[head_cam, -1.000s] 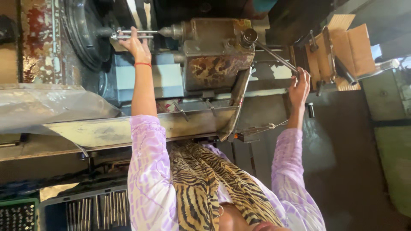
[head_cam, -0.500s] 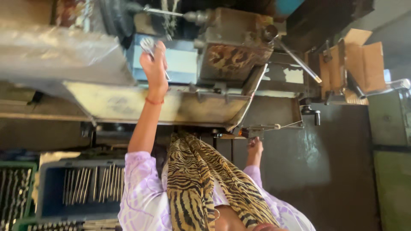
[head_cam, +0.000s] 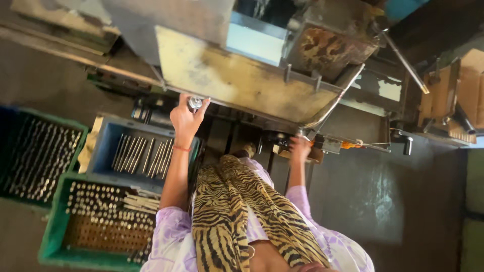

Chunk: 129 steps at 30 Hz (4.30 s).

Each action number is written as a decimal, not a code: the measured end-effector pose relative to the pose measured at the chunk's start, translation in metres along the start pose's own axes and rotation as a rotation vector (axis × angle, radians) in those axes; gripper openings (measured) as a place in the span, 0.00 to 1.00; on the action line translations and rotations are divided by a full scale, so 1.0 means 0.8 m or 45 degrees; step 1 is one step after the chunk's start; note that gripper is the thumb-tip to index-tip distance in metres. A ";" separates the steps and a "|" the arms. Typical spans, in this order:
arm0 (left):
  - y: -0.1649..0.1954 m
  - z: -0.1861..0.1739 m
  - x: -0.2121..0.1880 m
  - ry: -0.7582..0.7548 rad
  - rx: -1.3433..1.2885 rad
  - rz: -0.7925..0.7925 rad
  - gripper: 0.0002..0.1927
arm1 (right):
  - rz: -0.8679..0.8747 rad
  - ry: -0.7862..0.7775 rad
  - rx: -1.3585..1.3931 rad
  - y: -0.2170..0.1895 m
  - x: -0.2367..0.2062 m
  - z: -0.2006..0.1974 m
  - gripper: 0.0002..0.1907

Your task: The person repeatedly picks metal rods from a blue bin, inserts them into a grinding machine, and operates a lever to process them. After each cycle, the person removes the rod and places it into a green crate. The process is repeated continuously throughout the clip.

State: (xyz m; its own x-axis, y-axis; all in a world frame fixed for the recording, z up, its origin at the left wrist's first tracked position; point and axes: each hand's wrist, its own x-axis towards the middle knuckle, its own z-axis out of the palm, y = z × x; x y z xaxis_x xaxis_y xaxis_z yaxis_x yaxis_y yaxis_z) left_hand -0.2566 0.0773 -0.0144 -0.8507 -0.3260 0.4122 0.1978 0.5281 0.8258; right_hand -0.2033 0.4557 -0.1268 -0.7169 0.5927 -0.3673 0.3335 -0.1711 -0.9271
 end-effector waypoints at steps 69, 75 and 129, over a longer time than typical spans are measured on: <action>-0.283 -0.318 -0.212 -1.197 1.084 0.018 0.08 | -0.416 -0.502 0.312 0.121 -0.360 0.096 0.11; -0.260 -0.264 -0.239 -1.181 0.675 0.351 0.02 | -0.421 -0.534 0.264 0.120 -0.359 0.090 0.11; -0.262 -0.322 -0.402 0.236 0.824 -0.939 0.20 | -0.434 -0.674 0.121 0.126 -0.347 0.074 0.12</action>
State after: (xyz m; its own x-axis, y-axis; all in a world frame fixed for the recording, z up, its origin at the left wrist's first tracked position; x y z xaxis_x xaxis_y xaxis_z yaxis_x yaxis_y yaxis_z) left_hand 0.1008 -0.1302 -0.2210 -0.5537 -0.8325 -0.0204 -0.6997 0.4518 0.5534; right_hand -0.0072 0.2273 -0.1230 -0.9869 0.1609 -0.0149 -0.0055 -0.1251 -0.9921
